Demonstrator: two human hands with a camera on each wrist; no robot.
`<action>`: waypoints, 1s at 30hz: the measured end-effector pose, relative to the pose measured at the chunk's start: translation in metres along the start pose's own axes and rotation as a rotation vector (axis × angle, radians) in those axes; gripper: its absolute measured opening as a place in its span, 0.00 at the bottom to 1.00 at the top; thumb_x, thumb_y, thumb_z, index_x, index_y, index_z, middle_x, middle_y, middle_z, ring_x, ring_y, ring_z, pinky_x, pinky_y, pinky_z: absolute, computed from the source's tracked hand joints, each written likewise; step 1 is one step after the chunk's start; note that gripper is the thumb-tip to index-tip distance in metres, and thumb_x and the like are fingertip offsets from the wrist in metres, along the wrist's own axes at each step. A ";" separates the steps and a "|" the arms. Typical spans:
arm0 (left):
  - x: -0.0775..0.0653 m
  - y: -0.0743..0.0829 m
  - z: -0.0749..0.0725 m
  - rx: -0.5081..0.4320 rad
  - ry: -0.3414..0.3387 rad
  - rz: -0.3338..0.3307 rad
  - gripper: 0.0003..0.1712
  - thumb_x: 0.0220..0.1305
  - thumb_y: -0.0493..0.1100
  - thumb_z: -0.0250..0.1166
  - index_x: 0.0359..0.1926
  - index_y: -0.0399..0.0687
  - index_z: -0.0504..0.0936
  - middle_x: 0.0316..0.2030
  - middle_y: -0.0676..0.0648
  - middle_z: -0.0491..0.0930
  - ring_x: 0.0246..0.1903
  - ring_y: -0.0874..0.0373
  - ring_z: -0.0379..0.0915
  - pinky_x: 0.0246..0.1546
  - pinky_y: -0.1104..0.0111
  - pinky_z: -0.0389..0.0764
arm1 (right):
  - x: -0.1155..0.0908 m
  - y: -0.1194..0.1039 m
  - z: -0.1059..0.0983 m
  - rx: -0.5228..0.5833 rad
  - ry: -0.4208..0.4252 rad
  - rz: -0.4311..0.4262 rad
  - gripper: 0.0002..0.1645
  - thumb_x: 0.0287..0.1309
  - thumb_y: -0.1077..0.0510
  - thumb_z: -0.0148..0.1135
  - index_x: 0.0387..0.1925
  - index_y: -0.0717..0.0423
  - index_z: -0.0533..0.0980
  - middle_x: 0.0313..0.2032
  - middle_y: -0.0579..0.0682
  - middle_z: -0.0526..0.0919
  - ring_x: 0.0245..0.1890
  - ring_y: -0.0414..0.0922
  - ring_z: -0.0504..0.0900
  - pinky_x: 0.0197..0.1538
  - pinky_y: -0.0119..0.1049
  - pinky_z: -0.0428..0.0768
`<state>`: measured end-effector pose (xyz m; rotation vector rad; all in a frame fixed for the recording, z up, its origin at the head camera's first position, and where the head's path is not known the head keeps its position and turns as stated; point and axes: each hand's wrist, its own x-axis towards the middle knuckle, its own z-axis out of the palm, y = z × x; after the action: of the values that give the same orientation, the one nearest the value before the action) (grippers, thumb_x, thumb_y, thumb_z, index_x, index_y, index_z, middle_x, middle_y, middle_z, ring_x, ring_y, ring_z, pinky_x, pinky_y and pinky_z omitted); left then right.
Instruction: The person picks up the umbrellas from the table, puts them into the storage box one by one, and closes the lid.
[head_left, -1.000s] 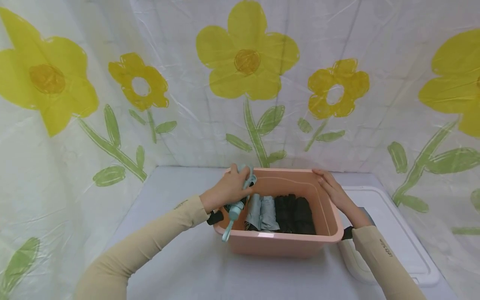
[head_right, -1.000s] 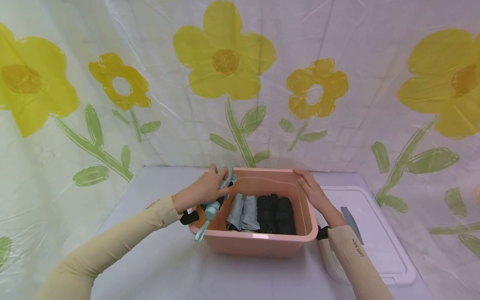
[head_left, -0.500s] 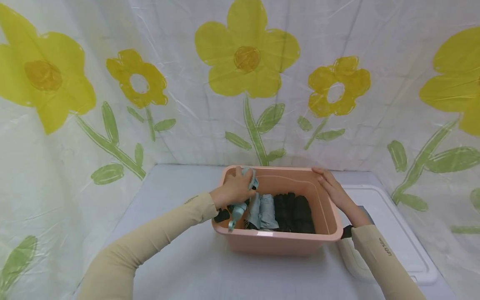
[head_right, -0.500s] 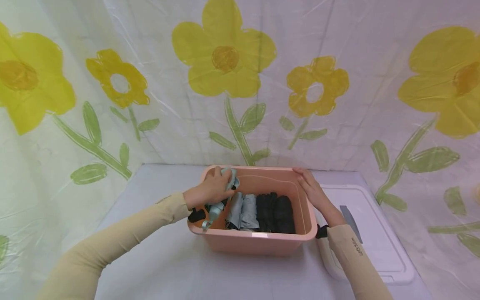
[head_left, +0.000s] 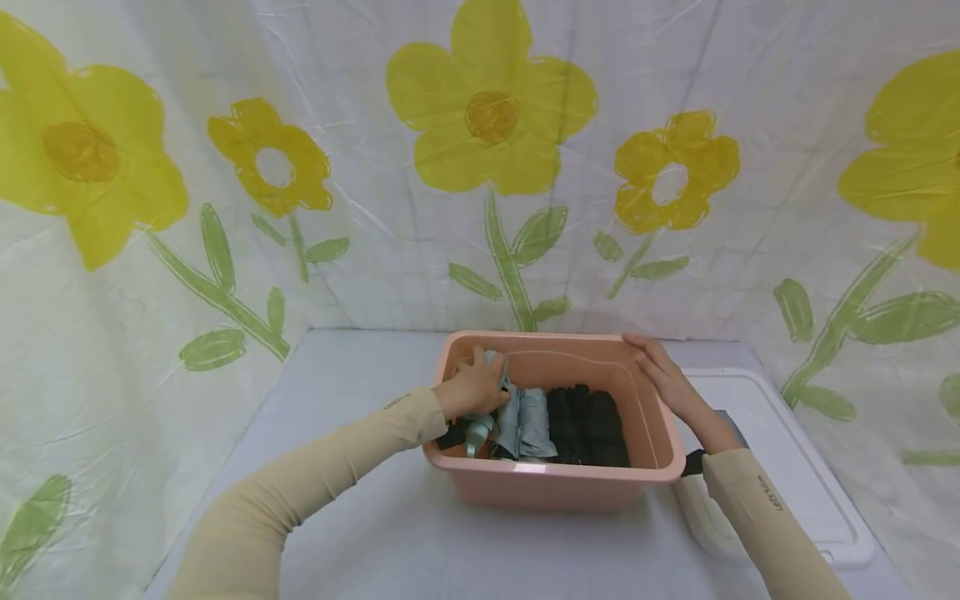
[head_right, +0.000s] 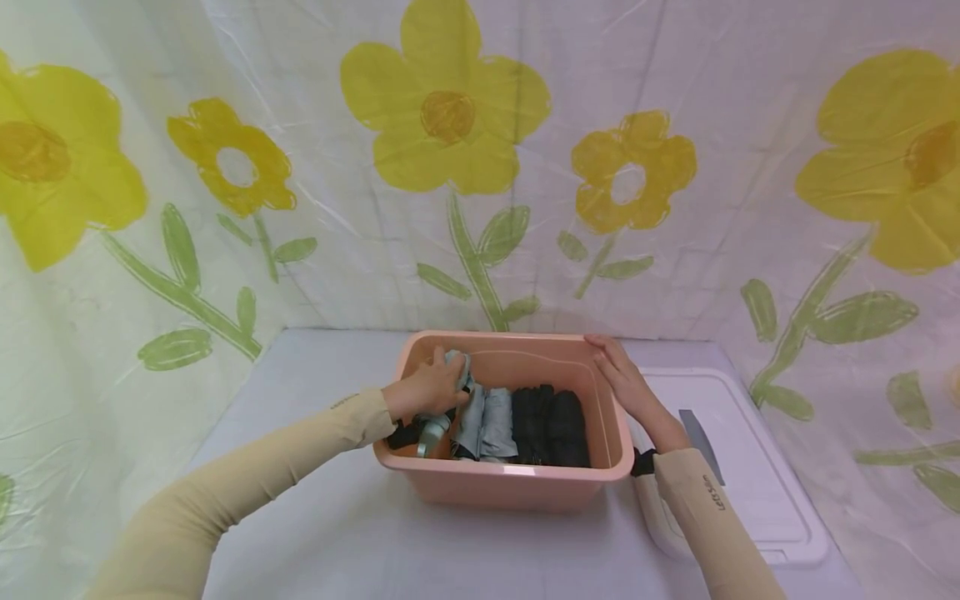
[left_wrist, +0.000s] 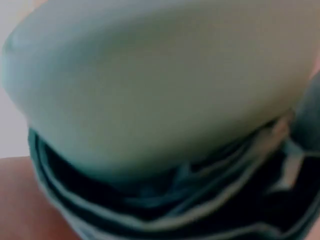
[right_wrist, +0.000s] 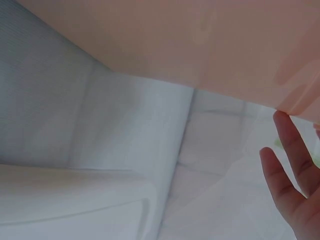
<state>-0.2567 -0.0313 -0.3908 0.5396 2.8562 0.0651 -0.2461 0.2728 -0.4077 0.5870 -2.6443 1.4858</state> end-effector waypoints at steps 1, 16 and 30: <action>0.000 0.000 0.002 -0.002 -0.002 -0.003 0.34 0.66 0.53 0.54 0.66 0.45 0.52 0.61 0.31 0.53 0.41 0.47 0.69 0.36 0.58 0.73 | 0.000 -0.001 0.000 -0.001 -0.002 0.001 0.24 0.70 0.65 0.36 0.63 0.74 0.55 0.63 0.72 0.54 0.64 0.66 0.52 0.60 0.62 0.51; 0.008 0.001 0.015 -0.002 -0.073 -0.092 0.37 0.64 0.54 0.57 0.66 0.45 0.52 0.63 0.32 0.51 0.46 0.48 0.71 0.43 0.58 0.74 | 0.003 0.020 -0.003 -0.043 0.020 -0.022 0.24 0.71 0.63 0.35 0.64 0.70 0.56 0.63 0.69 0.55 0.63 0.64 0.54 0.60 0.51 0.56; 0.027 -0.002 0.034 0.037 -0.186 -0.166 0.32 0.62 0.52 0.59 0.61 0.46 0.57 0.61 0.37 0.52 0.47 0.49 0.64 0.38 0.64 0.75 | 0.008 0.040 0.001 -0.005 -0.001 -0.004 0.26 0.73 0.55 0.35 0.66 0.65 0.55 0.65 0.66 0.53 0.64 0.63 0.52 0.59 0.60 0.54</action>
<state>-0.2741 -0.0235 -0.4295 0.2964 2.7126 -0.0637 -0.2673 0.2881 -0.4386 0.5929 -2.6446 1.4784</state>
